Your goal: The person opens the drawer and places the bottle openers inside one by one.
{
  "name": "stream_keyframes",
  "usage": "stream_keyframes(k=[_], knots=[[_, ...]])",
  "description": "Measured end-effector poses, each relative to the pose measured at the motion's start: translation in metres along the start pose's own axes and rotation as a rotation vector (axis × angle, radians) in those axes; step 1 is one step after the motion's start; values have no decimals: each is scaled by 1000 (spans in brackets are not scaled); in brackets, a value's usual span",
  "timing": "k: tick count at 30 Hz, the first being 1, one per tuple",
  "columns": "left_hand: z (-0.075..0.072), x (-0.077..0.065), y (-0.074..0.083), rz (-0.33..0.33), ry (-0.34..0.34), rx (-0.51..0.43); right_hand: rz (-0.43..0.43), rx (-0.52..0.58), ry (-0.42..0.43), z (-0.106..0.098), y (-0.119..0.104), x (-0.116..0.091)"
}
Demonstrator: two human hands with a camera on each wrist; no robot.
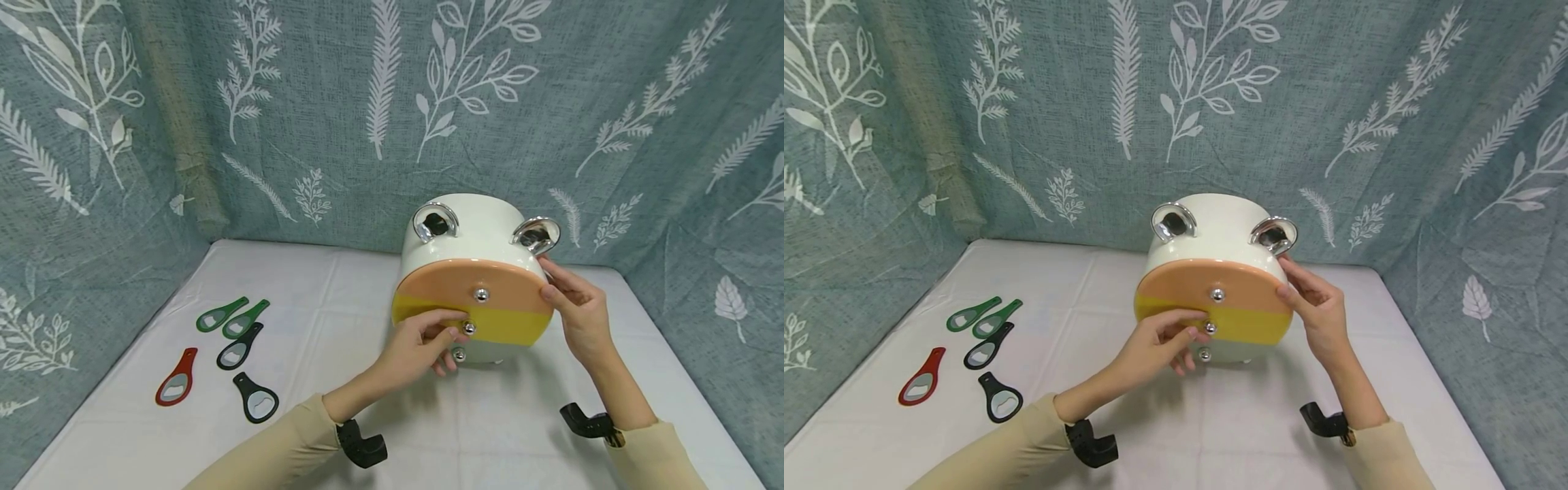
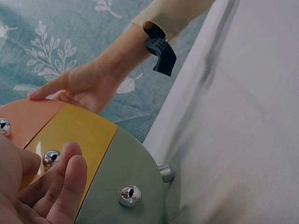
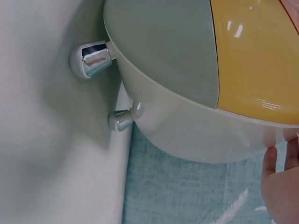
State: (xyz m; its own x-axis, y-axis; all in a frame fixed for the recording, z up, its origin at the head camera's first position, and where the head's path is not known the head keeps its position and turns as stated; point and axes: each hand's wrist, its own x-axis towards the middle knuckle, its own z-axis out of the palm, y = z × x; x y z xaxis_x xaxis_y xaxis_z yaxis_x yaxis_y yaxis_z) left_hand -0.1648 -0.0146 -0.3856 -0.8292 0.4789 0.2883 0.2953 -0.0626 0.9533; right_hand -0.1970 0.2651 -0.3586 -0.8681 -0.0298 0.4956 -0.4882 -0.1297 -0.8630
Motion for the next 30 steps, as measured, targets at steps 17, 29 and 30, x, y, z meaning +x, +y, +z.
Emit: stream_keyframes(k=[17, 29, 30], knots=[[5, 3, -8, 5, -25, -16, -11, -3, -5, 0, 2, -2], [6, 5, -8, 3, -13, -35, -11, -4, -8, 0, 2, -2], [7, 6, -8, 6, -11, -34, -11, -6, -7, 0, 2, -2]])
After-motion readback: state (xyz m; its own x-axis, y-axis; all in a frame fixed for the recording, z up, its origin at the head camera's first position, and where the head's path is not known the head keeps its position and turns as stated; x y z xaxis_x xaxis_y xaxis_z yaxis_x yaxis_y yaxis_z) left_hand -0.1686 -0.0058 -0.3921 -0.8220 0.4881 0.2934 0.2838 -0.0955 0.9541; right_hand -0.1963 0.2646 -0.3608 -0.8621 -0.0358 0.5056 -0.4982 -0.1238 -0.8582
